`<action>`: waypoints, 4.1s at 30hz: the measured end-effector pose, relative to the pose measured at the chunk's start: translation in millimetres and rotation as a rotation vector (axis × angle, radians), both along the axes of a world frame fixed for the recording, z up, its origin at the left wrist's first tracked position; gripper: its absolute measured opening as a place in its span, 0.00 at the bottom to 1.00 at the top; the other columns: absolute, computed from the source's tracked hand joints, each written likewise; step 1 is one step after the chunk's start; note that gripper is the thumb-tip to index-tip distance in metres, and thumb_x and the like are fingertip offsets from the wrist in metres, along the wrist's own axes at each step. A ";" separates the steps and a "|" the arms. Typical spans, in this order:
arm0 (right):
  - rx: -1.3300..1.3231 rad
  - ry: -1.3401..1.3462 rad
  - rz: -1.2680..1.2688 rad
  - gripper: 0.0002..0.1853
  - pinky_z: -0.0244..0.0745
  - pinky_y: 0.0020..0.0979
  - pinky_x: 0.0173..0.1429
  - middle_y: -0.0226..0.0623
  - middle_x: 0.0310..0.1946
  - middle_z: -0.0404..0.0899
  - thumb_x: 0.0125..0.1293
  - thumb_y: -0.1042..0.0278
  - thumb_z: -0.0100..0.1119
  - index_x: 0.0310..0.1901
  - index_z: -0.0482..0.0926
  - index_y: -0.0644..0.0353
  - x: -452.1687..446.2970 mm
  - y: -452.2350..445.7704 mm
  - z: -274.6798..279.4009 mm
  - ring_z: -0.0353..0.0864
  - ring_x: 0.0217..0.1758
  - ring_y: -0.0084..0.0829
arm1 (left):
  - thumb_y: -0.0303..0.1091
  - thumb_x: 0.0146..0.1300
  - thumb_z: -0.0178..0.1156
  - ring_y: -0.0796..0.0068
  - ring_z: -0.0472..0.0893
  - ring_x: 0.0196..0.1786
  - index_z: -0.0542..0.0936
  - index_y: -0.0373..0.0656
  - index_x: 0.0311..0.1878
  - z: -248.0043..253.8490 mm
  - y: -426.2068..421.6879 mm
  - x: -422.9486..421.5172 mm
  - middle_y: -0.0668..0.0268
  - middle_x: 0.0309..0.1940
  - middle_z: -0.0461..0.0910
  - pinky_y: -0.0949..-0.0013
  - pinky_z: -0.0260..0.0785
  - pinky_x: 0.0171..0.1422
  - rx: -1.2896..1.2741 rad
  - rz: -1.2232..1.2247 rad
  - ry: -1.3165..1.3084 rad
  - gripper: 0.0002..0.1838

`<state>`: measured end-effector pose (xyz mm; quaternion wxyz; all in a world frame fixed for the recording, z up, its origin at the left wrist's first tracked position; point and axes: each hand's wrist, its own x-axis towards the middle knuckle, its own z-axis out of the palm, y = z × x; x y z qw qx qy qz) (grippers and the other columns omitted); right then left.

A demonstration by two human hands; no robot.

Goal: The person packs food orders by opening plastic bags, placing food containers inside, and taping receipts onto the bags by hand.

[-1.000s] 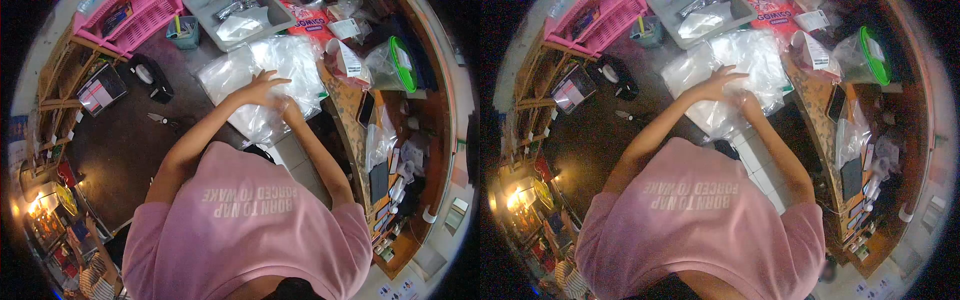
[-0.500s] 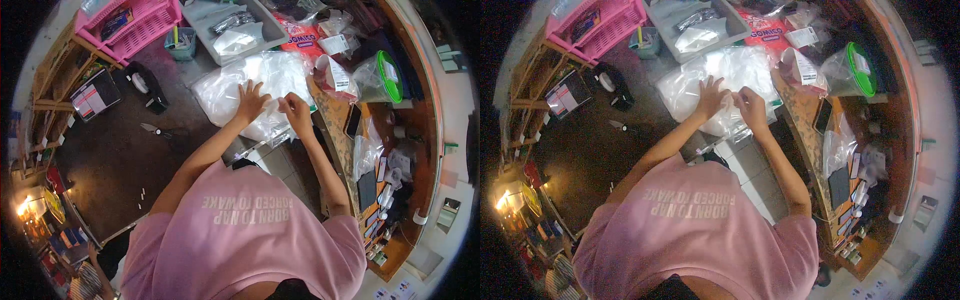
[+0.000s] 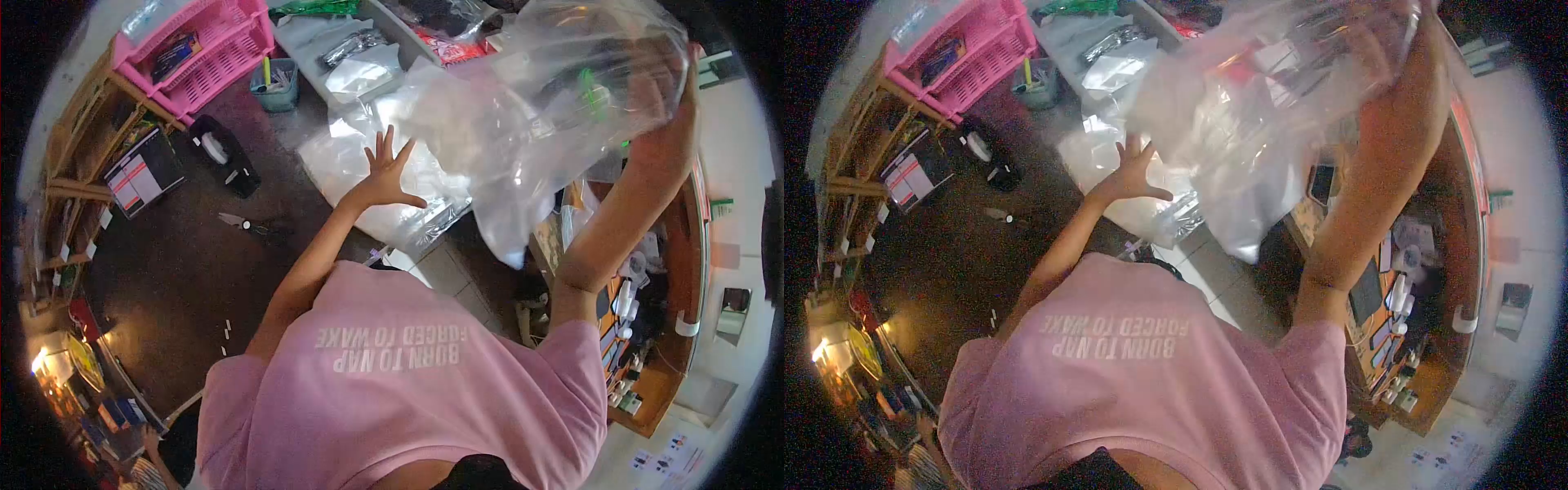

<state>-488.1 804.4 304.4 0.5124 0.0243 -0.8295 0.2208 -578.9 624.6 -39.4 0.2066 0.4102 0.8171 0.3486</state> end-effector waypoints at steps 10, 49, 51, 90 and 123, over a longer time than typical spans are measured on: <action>-1.393 -0.594 1.176 0.17 0.72 0.26 0.43 0.41 0.40 0.76 0.62 0.65 0.48 0.50 0.70 0.65 -57.7 74.9 -129.5 0.76 0.40 0.28 | 0.47 0.45 0.65 0.60 0.63 0.50 0.64 0.36 0.55 51.9 -32.1 10.2 0.46 0.46 0.63 0.61 0.59 0.50 0.838 0.266 -0.936 0.37; -0.197 -1.486 1.069 0.18 0.64 0.22 0.48 0.28 0.34 0.73 0.52 0.69 0.59 0.45 0.71 0.65 19.8 -324.5 -192.6 0.70 0.40 0.20 | 0.32 0.56 0.52 0.67 0.75 0.33 0.75 0.36 0.39 75.3 -538.9 144.6 0.58 0.36 0.76 0.65 0.66 0.38 0.159 1.708 0.630 0.10; -0.179 -1.296 1.101 0.22 0.63 0.27 0.52 0.34 0.43 0.72 0.50 0.73 0.60 0.48 0.69 0.65 10.1 -325.5 -210.9 0.69 0.47 0.24 | 0.41 0.55 0.57 0.60 0.73 0.49 0.74 0.37 0.47 37.4 -555.3 147.4 0.53 0.50 0.71 0.63 0.65 0.54 0.293 1.489 0.542 0.21; 0.442 -1.142 0.181 0.18 0.73 0.33 0.41 0.42 0.37 0.79 0.47 0.58 0.65 0.36 0.78 0.63 -334.2 -24.7 -348.8 0.79 0.39 0.37 | 0.39 0.61 0.53 0.77 0.73 0.30 0.69 0.37 0.48 22.4 -357.0 138.6 0.65 0.37 0.73 0.72 0.70 0.30 0.736 1.767 -0.390 0.17; 0.319 -0.853 0.253 0.11 0.72 0.38 0.35 0.42 0.28 0.78 0.46 0.61 0.63 0.30 0.79 0.57 -325.1 -4.5 -332.2 0.78 0.31 0.42 | 0.39 0.59 0.57 0.80 0.70 0.22 0.73 0.37 0.39 8.1 -361.8 162.3 0.66 0.23 0.72 0.74 0.63 0.25 0.498 1.910 -0.129 0.14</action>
